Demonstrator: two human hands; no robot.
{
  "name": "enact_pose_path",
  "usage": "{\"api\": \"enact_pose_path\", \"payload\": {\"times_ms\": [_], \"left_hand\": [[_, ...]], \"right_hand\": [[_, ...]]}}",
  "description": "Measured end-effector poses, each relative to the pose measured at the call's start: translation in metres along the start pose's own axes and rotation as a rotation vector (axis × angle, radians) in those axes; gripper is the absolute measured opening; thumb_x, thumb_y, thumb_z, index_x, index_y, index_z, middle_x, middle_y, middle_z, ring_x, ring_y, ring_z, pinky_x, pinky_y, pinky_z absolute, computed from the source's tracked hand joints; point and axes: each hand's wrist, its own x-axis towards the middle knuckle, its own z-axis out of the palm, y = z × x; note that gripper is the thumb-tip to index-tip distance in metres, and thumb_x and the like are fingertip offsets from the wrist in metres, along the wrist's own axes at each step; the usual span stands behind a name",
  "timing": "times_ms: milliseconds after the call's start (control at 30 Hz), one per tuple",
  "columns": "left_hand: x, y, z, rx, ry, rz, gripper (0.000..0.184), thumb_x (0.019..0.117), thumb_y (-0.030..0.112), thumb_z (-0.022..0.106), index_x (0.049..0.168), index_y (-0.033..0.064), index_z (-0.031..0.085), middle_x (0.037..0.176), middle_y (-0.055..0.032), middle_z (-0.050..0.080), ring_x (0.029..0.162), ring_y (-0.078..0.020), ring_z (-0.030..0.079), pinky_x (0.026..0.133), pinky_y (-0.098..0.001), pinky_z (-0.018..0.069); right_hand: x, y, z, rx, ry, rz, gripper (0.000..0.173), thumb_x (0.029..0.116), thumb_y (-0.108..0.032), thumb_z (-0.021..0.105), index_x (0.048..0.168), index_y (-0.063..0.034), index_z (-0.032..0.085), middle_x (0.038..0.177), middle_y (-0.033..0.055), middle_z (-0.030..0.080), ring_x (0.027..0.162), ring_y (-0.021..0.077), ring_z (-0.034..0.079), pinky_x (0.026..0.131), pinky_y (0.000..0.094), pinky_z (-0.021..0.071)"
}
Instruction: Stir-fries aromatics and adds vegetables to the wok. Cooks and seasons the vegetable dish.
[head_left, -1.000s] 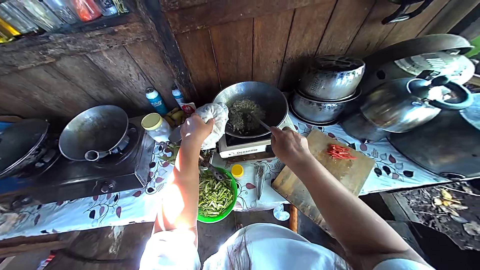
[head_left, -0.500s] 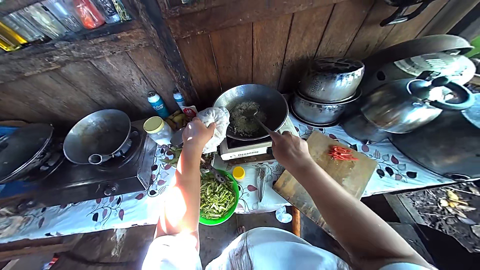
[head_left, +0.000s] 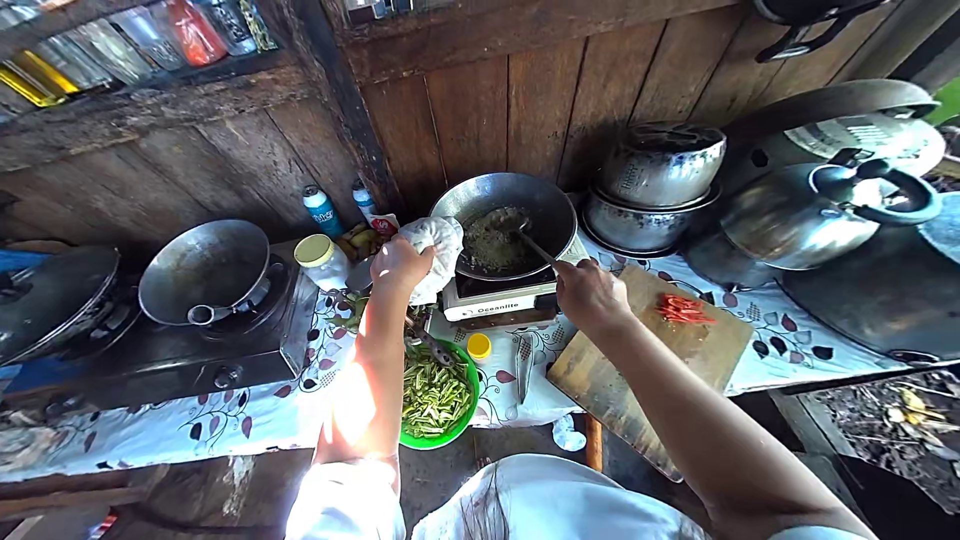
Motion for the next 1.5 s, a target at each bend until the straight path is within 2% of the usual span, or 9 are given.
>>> {"api": "enact_pose_path", "payload": {"times_ms": [100, 267, 400, 467, 800, 967, 1100, 1333, 1500], "left_hand": [[-0.001, 0.001, -0.001, -0.009, -0.005, 0.004, 0.068, 0.1008, 0.050, 0.061, 0.134, -0.0082, 0.054, 0.127, -0.0314, 0.062, 0.123, -0.0459, 0.061, 0.101, -0.0638, 0.0467], [-0.002, 0.000, -0.001, 0.012, -0.007, -0.015, 0.066, 0.1012, 0.051, 0.059, 0.135, -0.0063, 0.054, 0.127, -0.0296, 0.063, 0.122, -0.0431, 0.062, 0.100, -0.0619, 0.0480], [0.000, 0.002, 0.000, 0.018, -0.010, -0.017, 0.068, 0.1013, 0.051, 0.059, 0.136, -0.0066, 0.053, 0.129, -0.0294, 0.063, 0.124, -0.0435, 0.061, 0.101, -0.0618, 0.0476], [0.000, 0.003, 0.000, 0.015, -0.010, -0.019, 0.068, 0.1012, 0.051, 0.059, 0.136, -0.0066, 0.053, 0.129, -0.0297, 0.062, 0.124, -0.0436, 0.061, 0.102, -0.0619, 0.0472], [-0.002, 0.005, -0.003, 0.006, -0.007, -0.022, 0.069, 0.1017, 0.050, 0.059, 0.137, -0.0083, 0.051, 0.129, -0.0314, 0.062, 0.123, -0.0457, 0.061, 0.101, -0.0634, 0.0471], [0.000, 0.005, 0.009, -0.050, 0.066, 0.013, 0.080, 0.1018, 0.043, 0.061, 0.164, 0.0112, 0.021, 0.132, -0.0314, 0.061, 0.123, -0.0485, 0.060, 0.100, -0.0656, 0.0463], [0.002, 0.012, 0.011, -0.025, 0.071, 0.008, 0.069, 0.1037, 0.042, 0.057, 0.161, 0.0150, 0.030, 0.137, -0.0309, 0.058, 0.126, -0.0487, 0.058, 0.099, -0.0658, 0.0471], [0.000, 0.016, 0.007, 0.031, 0.032, -0.008, 0.063, 0.1038, 0.042, 0.057, 0.157, 0.0125, 0.038, 0.135, -0.0290, 0.060, 0.126, -0.0470, 0.059, 0.099, -0.0662, 0.0465], [0.002, 0.014, 0.007, 0.017, 0.034, -0.004, 0.064, 0.1030, 0.043, 0.058, 0.157, 0.0133, 0.040, 0.135, -0.0287, 0.061, 0.125, -0.0475, 0.059, 0.099, -0.0665, 0.0468]], "right_hand": [[-0.041, 0.002, -0.025, 0.024, 0.005, -0.036, 0.033, 0.1072, -0.014, 0.049, 0.135, -0.0116, 0.066, 0.117, 0.0259, 0.067, 0.099, 0.0458, 0.068, 0.079, 0.0617, 0.0542], [-0.095, 0.024, -0.038, -0.034, 0.271, -0.267, 0.026, 0.0975, -0.006, 0.058, 0.115, -0.0059, 0.077, 0.085, 0.0245, 0.070, 0.072, 0.0452, 0.070, 0.057, 0.0598, 0.0528], [-0.051, -0.003, -0.025, 0.007, -0.045, -0.058, 0.032, 0.1070, -0.014, 0.049, 0.134, -0.0098, 0.067, 0.116, 0.0266, 0.068, 0.102, 0.0458, 0.068, 0.081, 0.0618, 0.0534], [-0.019, -0.010, -0.007, 0.037, -0.066, -0.029, 0.035, 0.1075, -0.015, 0.047, 0.138, -0.0107, 0.064, 0.124, 0.0265, 0.065, 0.105, 0.0446, 0.068, 0.083, 0.0609, 0.0546], [0.023, -0.021, -0.001, 0.035, -0.008, -0.025, 0.036, 0.1084, -0.015, 0.043, 0.135, -0.0089, 0.065, 0.125, 0.0244, 0.067, 0.112, 0.0432, 0.068, 0.086, 0.0598, 0.0547], [-0.022, -0.031, -0.031, -0.042, -0.056, -0.049, 0.032, 0.1074, -0.013, 0.045, 0.129, -0.0092, 0.068, 0.117, 0.0231, 0.068, 0.106, 0.0423, 0.068, 0.080, 0.0588, 0.0550], [-0.039, -0.059, -0.048, -0.161, -0.143, -0.053, 0.025, 0.1042, -0.011, 0.049, 0.119, -0.0032, 0.068, 0.117, 0.0231, 0.065, 0.100, 0.0402, 0.070, 0.074, 0.0556, 0.0565], [0.006, -0.083, -0.009, -0.241, -0.284, 0.037, 0.045, 0.1029, 0.001, 0.046, 0.146, 0.0057, 0.037, 0.134, 0.0287, 0.051, 0.107, 0.0420, 0.067, 0.078, 0.0494, 0.0582], [0.015, -0.074, -0.024, -0.233, -0.291, 0.027, 0.036, 0.1026, -0.007, 0.048, 0.138, 0.0021, 0.050, 0.128, 0.0248, 0.063, 0.116, 0.0403, 0.066, 0.084, 0.0543, 0.0563]]}}
